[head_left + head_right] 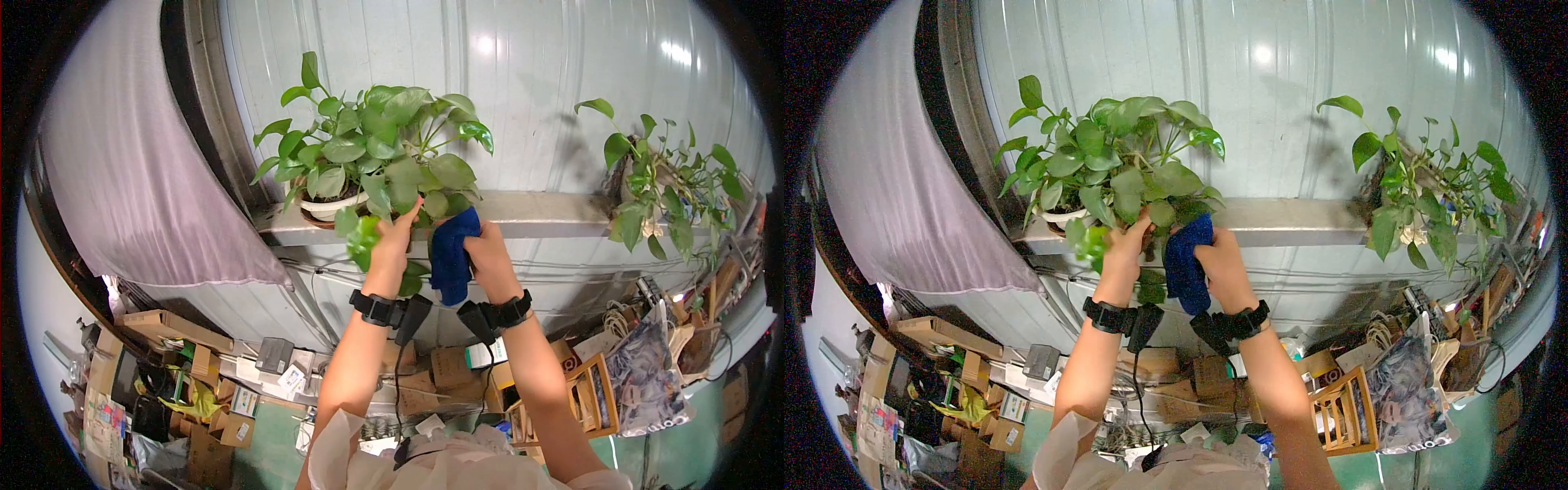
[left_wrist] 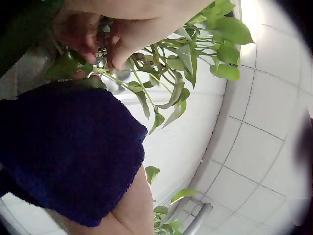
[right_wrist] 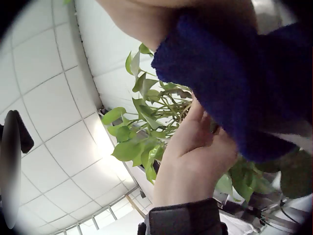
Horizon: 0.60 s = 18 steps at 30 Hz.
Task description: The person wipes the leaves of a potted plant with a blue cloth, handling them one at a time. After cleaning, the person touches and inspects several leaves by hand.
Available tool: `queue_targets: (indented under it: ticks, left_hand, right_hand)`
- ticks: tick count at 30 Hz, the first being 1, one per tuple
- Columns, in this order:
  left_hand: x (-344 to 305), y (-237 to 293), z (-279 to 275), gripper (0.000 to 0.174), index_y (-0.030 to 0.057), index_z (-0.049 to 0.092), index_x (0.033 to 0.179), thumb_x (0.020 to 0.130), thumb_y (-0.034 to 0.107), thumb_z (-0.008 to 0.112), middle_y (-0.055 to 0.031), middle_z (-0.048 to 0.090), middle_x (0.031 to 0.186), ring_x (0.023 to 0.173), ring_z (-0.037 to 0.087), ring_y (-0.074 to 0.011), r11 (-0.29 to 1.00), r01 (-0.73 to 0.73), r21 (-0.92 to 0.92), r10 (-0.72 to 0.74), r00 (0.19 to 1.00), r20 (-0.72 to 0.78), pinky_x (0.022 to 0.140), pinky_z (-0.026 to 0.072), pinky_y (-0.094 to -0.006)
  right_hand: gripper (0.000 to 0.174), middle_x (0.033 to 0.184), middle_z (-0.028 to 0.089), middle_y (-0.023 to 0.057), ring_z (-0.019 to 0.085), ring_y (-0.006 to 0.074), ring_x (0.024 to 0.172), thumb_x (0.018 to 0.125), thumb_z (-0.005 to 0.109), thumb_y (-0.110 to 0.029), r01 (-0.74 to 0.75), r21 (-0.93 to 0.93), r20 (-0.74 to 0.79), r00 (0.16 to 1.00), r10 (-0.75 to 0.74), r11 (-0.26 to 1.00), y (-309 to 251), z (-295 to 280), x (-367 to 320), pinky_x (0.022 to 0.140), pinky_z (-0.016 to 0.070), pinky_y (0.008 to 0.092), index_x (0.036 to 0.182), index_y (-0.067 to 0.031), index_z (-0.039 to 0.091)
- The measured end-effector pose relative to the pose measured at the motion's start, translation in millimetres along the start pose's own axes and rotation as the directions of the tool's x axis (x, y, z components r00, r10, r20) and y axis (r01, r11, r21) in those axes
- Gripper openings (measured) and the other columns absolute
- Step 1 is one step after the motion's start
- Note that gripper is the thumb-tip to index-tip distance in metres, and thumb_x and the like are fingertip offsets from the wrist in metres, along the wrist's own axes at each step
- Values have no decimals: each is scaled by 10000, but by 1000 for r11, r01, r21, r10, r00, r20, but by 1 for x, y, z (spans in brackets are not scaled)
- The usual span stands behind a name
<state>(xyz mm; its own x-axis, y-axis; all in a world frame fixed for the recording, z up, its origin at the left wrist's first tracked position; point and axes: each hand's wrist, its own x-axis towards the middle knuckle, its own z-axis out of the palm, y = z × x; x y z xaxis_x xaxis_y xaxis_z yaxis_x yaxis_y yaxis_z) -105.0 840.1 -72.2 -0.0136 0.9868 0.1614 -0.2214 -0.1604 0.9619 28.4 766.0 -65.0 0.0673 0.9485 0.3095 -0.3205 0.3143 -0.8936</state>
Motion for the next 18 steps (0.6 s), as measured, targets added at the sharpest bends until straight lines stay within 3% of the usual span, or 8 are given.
queue_targets:
  ticks: [1, 4, 10, 12, 16, 18]
  left_hand:
    - [3, 1, -3, 505, 21, 509, 899, 656, 405, 728, -37, 534, 819, 721, 487, -105, 996, 21, 85, -20, 1000, -11, 653, 391, -229]
    - [-11, 7, 4, 542, 29, 450, 885, 660, 446, 712, -39, 517, 790, 679, 461, -100, 998, -35, -49, 38, 997, 63, 605, 374, -229]
    - [-19, 12, 4, 573, 7, 426, 948, 681, 436, 696, -47, 533, 830, 702, 475, -84, 999, -25, -44, 29, 996, 83, 599, 385, -223]
    - [-17, 9, 1, 538, -18, 430, 994, 713, 362, 686, -52, 547, 832, 700, 505, -89, 995, -85, 45, 84, 996, 31, 616, 417, -222]
    - [-33, 18, 0, 428, -53, 458, 1035, 764, 215, 654, -75, 564, 868, 743, 542, -93, 989, -115, -92, 131, 971, 200, 681, 460, -230]
    - [-45, 25, 4, 279, -18, 525, 945, 751, 136, 654, -34, 574, 817, 667, 517, -75, 983, -183, -27, 185, 969, 160, 599, 429, -211]
  right_hand:
    - [253, 749, 612, 68, 576, 129, 621, 680, 432, 89, -3, 9, -16, 1000, 3, 1000, 2, -1, -1, 555, 464, 254, 870, 45, 593]
    - [255, 803, 617, 93, 592, 145, 659, 709, 430, 72, -14, 8, -2, 1000, 14, 1000, 6, -3, -2, 585, 482, 260, 914, 60, 582]
    - [253, 831, 615, 78, 591, 133, 705, 723, 442, 57, -22, 100, 26, 999, 19, 995, 6, -7, 2, 631, 477, 252, 940, 44, 570]
    - [262, 798, 615, 76, 590, 143, 668, 708, 427, 68, -10, 133, -6, 1000, 11, 991, 3, -4, 3, 596, 479, 263, 922, 43, 576]
    - [277, 817, 617, 76, 591, 147, 691, 715, 415, 67, -3, 160, -15, 1000, 6, 987, 1, -8, 5, 620, 479, 267, 940, 38, 573]
    - [281, 830, 616, 78, 592, 148, 709, 722, 411, 65, -2, 125, -15, 1000, 4, 992, -1, -10, 6, 640, 478, 267, 953, 38, 570]
